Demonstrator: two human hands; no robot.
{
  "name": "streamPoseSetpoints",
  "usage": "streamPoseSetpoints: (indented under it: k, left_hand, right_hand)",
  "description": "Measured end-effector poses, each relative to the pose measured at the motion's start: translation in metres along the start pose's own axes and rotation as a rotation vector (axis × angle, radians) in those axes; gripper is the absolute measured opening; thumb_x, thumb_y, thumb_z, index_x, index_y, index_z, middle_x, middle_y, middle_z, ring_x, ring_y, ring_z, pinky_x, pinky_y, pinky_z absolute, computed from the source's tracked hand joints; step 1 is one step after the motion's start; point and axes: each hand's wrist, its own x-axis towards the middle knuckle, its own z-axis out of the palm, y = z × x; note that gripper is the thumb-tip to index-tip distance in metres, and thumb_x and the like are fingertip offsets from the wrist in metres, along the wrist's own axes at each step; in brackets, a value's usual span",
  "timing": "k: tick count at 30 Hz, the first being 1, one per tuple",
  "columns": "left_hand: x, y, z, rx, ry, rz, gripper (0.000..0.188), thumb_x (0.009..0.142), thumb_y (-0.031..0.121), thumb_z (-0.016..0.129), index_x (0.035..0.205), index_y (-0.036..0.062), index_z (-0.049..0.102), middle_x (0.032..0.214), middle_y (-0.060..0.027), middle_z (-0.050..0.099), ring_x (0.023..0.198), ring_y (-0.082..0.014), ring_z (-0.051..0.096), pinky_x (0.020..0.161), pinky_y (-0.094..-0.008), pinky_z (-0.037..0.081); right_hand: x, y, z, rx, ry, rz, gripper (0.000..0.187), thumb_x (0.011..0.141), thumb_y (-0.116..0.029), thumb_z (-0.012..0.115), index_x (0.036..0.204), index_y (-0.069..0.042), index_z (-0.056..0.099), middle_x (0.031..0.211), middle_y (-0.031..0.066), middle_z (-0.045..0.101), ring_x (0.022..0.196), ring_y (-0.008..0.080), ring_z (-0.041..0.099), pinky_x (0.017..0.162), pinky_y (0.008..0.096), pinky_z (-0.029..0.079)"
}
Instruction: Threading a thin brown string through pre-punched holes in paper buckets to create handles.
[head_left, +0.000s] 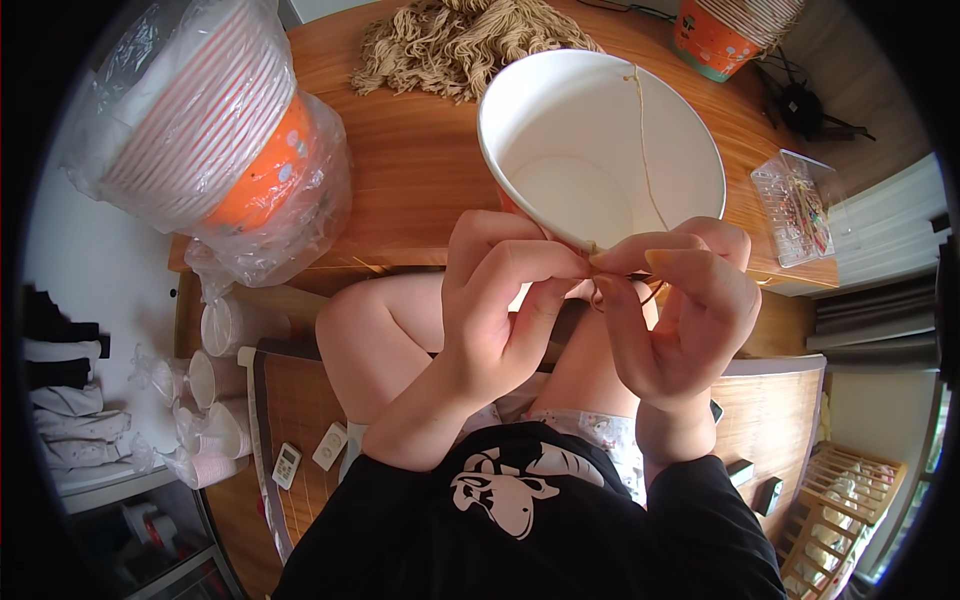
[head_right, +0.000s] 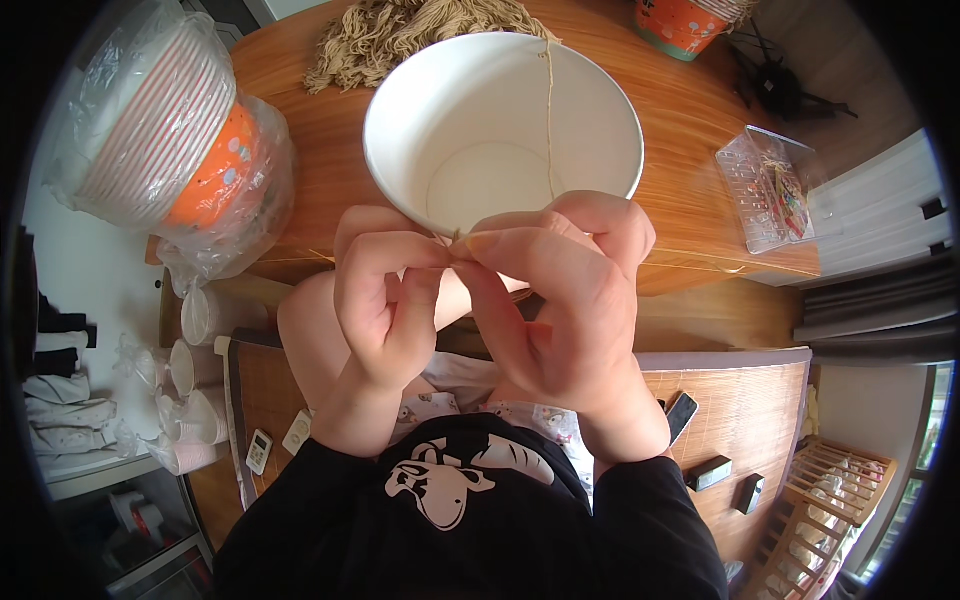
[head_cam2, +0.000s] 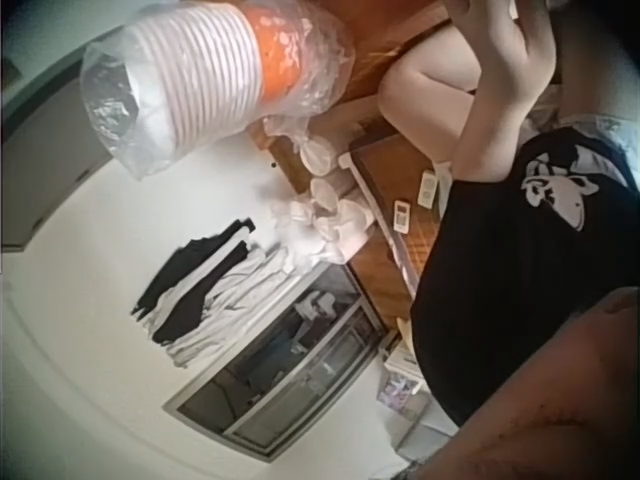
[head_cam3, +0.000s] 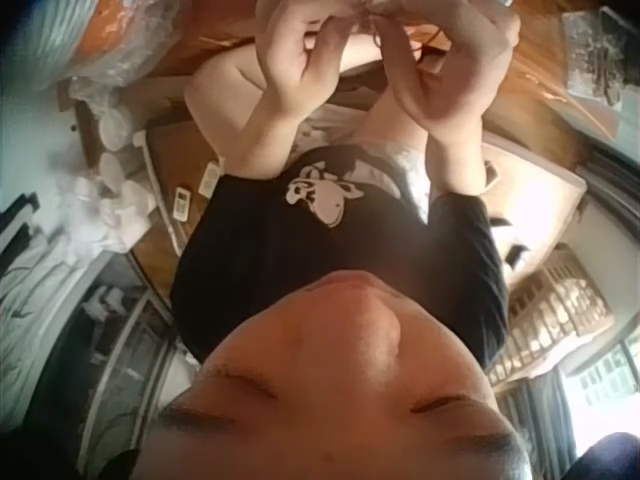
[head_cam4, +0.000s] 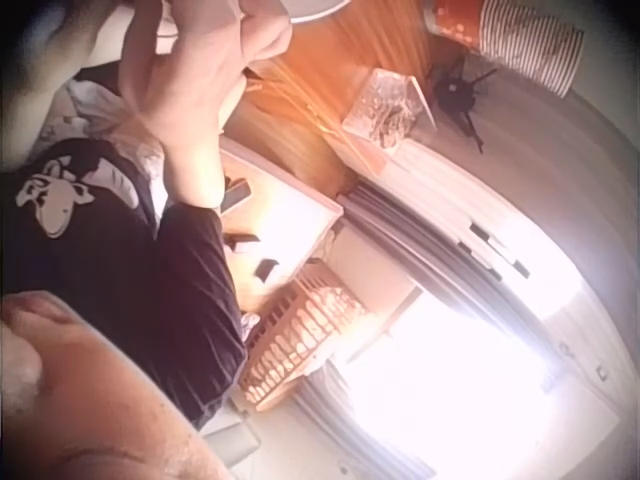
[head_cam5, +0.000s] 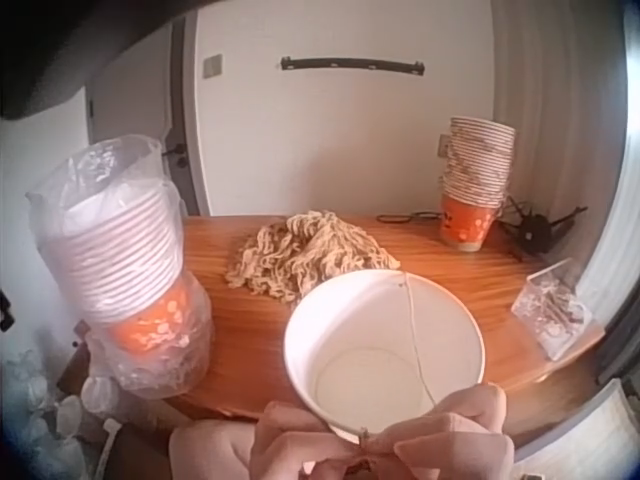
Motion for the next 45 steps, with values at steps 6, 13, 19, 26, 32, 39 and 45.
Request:
streamPoseSetpoints:
  k: [6,13,19,26,32,39,45]
  left_hand:
    - [-0.001,-0.001,-0.001,-0.068,0.028,-0.031,0.008,0.093,-0.004,0.063,0.098,0.0029,0.064,0.098,-0.0085,0.057,0.084,-0.0175,0.059,0.070,-0.0279,0.050]
    - [-0.003,-0.001,0.001,-0.046,0.026,-0.054,0.018,0.084,-0.009,0.067,0.097,0.0041,0.067,0.095,-0.0065,0.058,0.085,-0.0189,0.057,0.071,-0.0285,0.049]
    - [-0.004,-0.001,0.001,-0.047,0.018,-0.060,0.023,0.080,-0.010,0.069,0.097,0.0049,0.067,0.095,-0.0067,0.058,0.086,-0.0197,0.057,0.070,-0.0281,0.048]
    - [-0.003,-0.001,0.002,-0.067,0.009,-0.060,0.020,0.082,-0.008,0.069,0.097,0.0046,0.067,0.095,-0.0070,0.058,0.086,-0.0201,0.057,0.071,-0.0284,0.048]
    - [-0.003,-0.002,0.003,-0.098,0.047,-0.060,0.018,0.084,-0.006,0.069,0.098,0.0040,0.067,0.094,-0.0067,0.062,0.086,-0.0201,0.057,0.072,-0.0288,0.048]
    - [0.000,-0.005,0.001,-0.061,0.085,0.001,0.021,0.081,-0.002,0.073,0.100,0.0051,0.069,0.096,-0.0060,0.065,0.086,-0.0196,0.057,0.071,-0.0289,0.047]
    - [0.007,-0.004,-0.007,0.109,-0.044,0.207,0.026,0.082,0.010,0.074,0.106,0.0046,0.065,0.096,-0.0063,0.060,0.079,-0.0178,0.053,0.070,-0.0270,0.043]
  right_hand:
    - [-0.005,0.003,0.001,0.059,0.120,0.026,0.036,0.070,0.006,0.077,0.095,-0.013,0.060,0.092,-0.0036,0.073,0.086,0.0190,0.051,0.084,0.0324,0.034]
    - [-0.006,-0.012,-0.008,-0.211,0.019,0.032,0.026,0.069,-0.004,0.079,0.083,-0.017,0.062,0.096,-0.0094,0.075,0.086,0.0147,0.052,0.084,0.0331,0.029]
    - [-0.008,-0.016,-0.005,-0.237,0.035,0.054,0.027,0.067,-0.009,0.084,0.081,-0.018,0.063,0.097,-0.0094,0.075,0.086,0.0138,0.053,0.083,0.0328,0.029]
    - [-0.005,-0.007,-0.007,-0.165,0.018,0.051,0.025,0.070,-0.008,0.083,0.083,-0.017,0.063,0.094,-0.0092,0.075,0.084,0.0144,0.053,0.083,0.0328,0.030]
    - [-0.009,-0.005,-0.004,-0.130,0.086,0.035,0.030,0.071,-0.005,0.082,0.090,-0.016,0.062,0.089,-0.0078,0.073,0.082,0.0152,0.052,0.083,0.0333,0.030]
    - [-0.013,-0.004,-0.007,-0.078,0.054,0.076,0.029,0.072,-0.004,0.081,0.091,-0.015,0.062,0.091,-0.0063,0.073,0.086,0.0166,0.052,0.085,0.0334,0.032]
    - [-0.014,-0.003,-0.008,-0.070,0.050,0.070,0.028,0.072,-0.004,0.080,0.091,-0.015,0.062,0.093,-0.0054,0.074,0.086,0.0170,0.052,0.085,0.0320,0.033]
